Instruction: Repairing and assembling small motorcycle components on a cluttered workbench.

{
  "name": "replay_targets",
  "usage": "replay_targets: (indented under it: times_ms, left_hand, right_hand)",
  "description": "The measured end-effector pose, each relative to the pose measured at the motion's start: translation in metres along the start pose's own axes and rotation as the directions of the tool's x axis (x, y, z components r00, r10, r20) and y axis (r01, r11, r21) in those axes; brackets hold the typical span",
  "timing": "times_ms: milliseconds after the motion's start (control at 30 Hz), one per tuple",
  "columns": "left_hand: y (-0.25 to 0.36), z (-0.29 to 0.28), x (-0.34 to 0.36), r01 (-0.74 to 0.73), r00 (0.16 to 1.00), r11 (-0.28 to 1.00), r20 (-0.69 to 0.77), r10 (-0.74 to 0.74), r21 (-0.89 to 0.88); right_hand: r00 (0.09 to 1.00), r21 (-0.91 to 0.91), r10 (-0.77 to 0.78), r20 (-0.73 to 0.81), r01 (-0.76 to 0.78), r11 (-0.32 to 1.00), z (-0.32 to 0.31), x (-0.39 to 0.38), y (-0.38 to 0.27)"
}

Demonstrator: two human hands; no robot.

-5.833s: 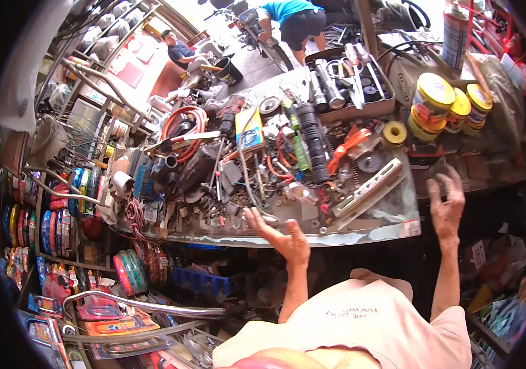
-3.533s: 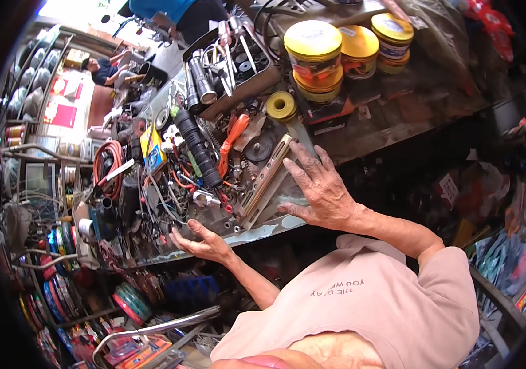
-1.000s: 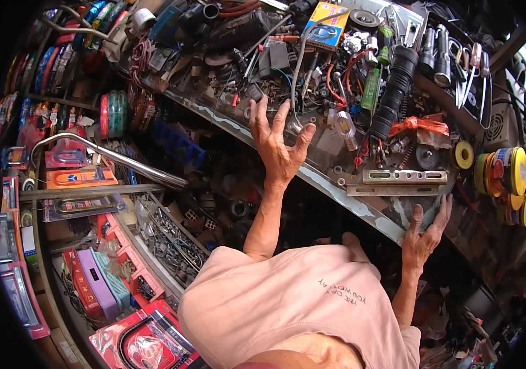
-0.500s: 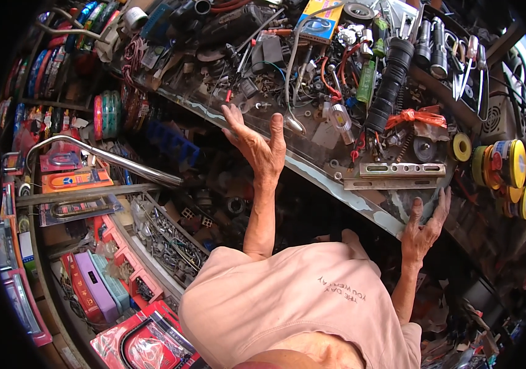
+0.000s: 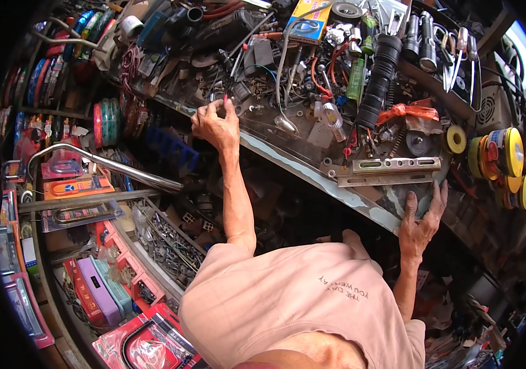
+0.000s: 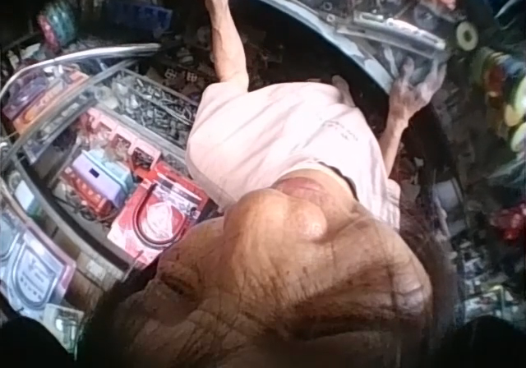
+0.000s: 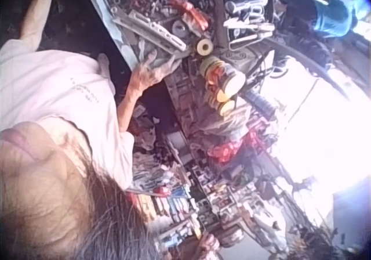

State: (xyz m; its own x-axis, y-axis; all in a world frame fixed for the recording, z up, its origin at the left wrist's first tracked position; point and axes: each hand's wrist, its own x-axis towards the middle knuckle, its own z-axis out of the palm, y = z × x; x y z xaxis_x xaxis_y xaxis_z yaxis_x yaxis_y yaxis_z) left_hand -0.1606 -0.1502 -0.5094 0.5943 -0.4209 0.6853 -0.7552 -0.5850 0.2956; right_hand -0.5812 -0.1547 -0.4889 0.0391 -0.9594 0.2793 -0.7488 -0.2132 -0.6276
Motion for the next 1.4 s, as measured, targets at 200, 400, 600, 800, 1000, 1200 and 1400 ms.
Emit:
replay_targets:
  times_ms: [200,400,600,800,1000,1200,1400]
  left_hand:
    - [-0.001,0.000,0.003,-0.037,0.999,0.999,0.015,0.038,-0.039]
    - [0.016,-0.009,0.005,-0.099,0.992,0.979,-0.098,0.082,-0.176]
    - [0.049,-0.035,-0.039,-0.089,0.978,0.879,-0.207,-0.012,-0.469]
    - [0.066,-0.038,-0.067,-0.063,0.992,0.878,-0.128,0.002,-0.474]
    - [0.037,-0.025,-0.038,0.006,1.000,0.993,0.012,-0.004,-0.121]
    - [0.039,-0.034,-0.027,-0.169,0.971,0.984,0.162,0.177,-0.063]
    - [0.031,-0.045,0.000,-0.430,0.822,0.861,0.277,0.498,-0.273]
  right_hand:
    - [1.000,-0.004,-0.004,-0.002,0.004,1.000,-0.002,0.000,-0.001]
    - [1.000,0.030,0.006,-0.008,-0.006,1.000,-0.001,0.000,-0.002]
    - [1.000,0.058,0.014,-0.016,-0.013,0.998,0.000,0.001,-0.002]
    - [1.000,0.014,-0.017,-0.012,0.017,1.000,-0.001,0.002,-0.002]
    - [1.000,0.006,-0.012,-0.011,0.012,1.000,0.000,0.001,-0.001]
    - [1.000,-0.003,-0.011,-0.023,0.011,1.000,-0.001,0.002,-0.001]
    - [1.000,0.023,-0.014,-0.021,0.015,1.000,0.000,0.001,0.001]
